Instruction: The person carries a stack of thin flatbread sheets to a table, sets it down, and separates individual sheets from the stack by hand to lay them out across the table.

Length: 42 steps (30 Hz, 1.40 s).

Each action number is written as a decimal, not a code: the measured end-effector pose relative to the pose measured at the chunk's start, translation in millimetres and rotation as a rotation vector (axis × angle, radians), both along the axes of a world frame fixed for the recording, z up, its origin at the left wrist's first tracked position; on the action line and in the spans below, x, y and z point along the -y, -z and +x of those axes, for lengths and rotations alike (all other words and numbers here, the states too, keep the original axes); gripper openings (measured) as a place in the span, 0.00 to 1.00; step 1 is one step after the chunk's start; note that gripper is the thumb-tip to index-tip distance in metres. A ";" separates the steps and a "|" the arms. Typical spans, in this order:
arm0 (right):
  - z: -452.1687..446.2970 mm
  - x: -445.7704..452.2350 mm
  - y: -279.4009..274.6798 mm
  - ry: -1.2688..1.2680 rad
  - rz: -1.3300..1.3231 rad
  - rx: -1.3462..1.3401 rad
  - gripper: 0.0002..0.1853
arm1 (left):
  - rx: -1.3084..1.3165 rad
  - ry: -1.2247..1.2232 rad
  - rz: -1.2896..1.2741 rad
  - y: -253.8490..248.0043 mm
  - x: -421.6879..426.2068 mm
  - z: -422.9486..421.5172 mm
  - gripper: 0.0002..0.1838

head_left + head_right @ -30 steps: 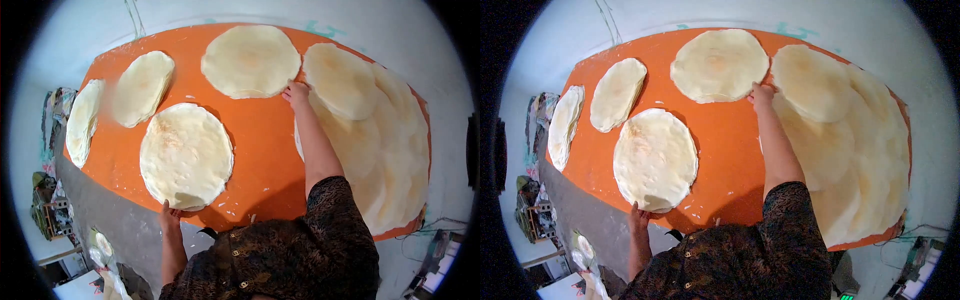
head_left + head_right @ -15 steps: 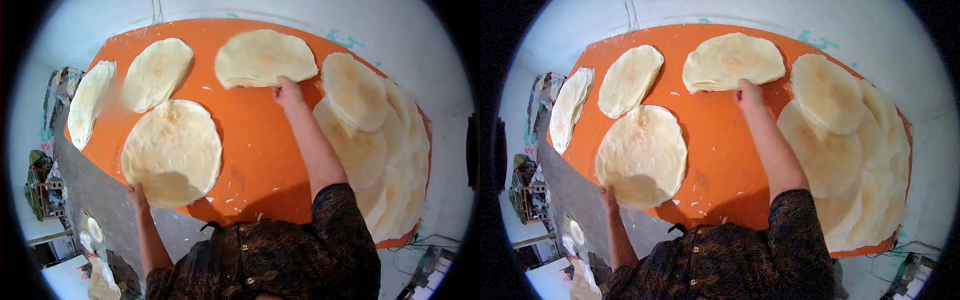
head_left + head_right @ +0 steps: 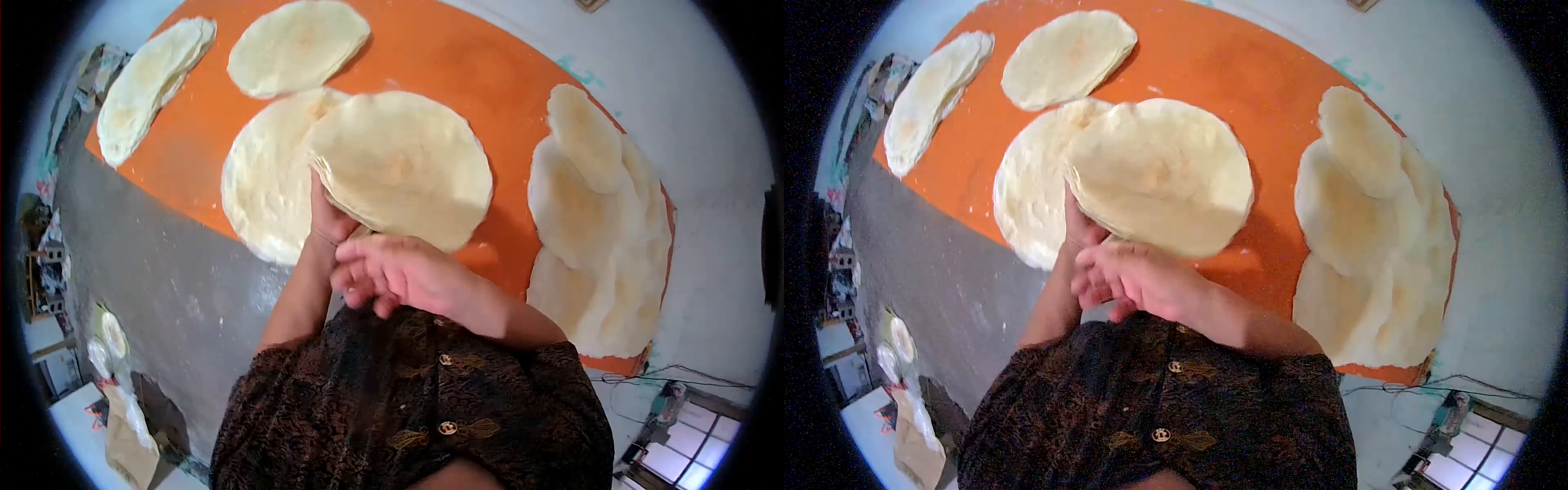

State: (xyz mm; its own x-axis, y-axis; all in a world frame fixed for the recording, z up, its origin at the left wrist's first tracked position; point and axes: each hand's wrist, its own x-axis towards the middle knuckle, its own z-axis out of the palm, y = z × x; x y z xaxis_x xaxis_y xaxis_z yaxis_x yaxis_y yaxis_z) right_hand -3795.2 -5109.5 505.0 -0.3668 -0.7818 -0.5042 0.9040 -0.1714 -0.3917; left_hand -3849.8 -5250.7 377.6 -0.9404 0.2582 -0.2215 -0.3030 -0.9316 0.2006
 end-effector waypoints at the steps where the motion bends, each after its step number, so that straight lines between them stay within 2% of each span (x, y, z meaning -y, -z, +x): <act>1: 6.1 -5.0 -10.8 -0.134 0.113 -0.367 0.17 | 0.015 0.005 0.007 4.2 6.3 5.0 0.38; 2: 3.8 -7.9 -6.1 -0.159 0.274 -0.693 0.23 | 0.022 0.011 0.011 6.5 13.7 8.3 0.37; 4: -14.5 -1.7 19.4 0.106 0.750 -1.424 0.32 | 0.042 -0.011 -0.011 5.1 20.7 11.3 0.36; 6: -24.1 1.7 67.4 0.024 0.938 -1.525 0.38 | 0.073 -0.054 -0.063 -5.5 15.3 10.4 0.35; 7: -22.7 4.7 84.3 0.068 0.909 -1.449 0.39 | 0.049 -0.009 0.018 -3.1 16.7 7.4 0.34; 9: -22.6 10.8 104.2 0.141 0.845 -1.304 0.41 | 0.058 0.017 -0.037 -20.5 21.2 11.1 0.33; 12: -14.5 25.9 88.4 0.171 0.776 -1.405 0.40 | 0.044 0.017 -0.062 -34.9 39.1 22.2 0.35; 15: -13.6 35.0 80.4 0.165 0.621 -1.265 0.38 | -0.012 -0.033 -0.091 -37.0 53.3 37.2 0.34; 18: -17.6 40.8 87.6 0.137 0.577 -1.116 0.32 | 0.021 -0.021 -0.318 -30.8 59.2 47.5 0.30; 19: -18.8 41.3 88.7 0.149 0.556 -1.114 0.30 | 0.028 -0.010 -0.244 -30.4 61.5 48.2 0.25; 21: -21.1 41.1 88.8 0.178 0.519 -1.110 0.26 | 0.027 0.002 -0.323 -30.2 63.8 45.5 0.22; 24: -18.4 38.6 82.5 0.232 0.490 -0.912 0.19 | 0.005 0.005 -0.444 -27.1 65.4 41.8 0.20; 27: -15.9 43.1 90.2 0.293 0.717 -1.023 0.12 | 0.023 -0.024 -0.558 -27.0 64.2 37.8 0.17; 30: -16.1 52.2 104.5 0.260 0.941 -1.352 0.10 | 0.099 -0.063 -0.637 -29.9 61.5 36.3 0.15; 31: -15.2 56.6 103.9 0.303 0.875 -1.361 0.12 | 0.129 -0.075 -0.659 -30.7 60.5 35.9 0.15; 34: -19.3 54.0 99.8 0.220 0.836 -1.402 0.11 | 0.156 -0.076 -0.563 -14.1 66.1 31.6 0.14; 37: -19.0 49.9 93.8 0.162 0.865 -1.405 0.12 | 0.182 -0.084 -0.532 -4.0 67.5 32.5 0.15; 42: -56.3 22.0 110.3 0.303 0.903 -1.242 0.13 | 0.220 -0.020 -0.497 13.6 81.6 29.9 0.17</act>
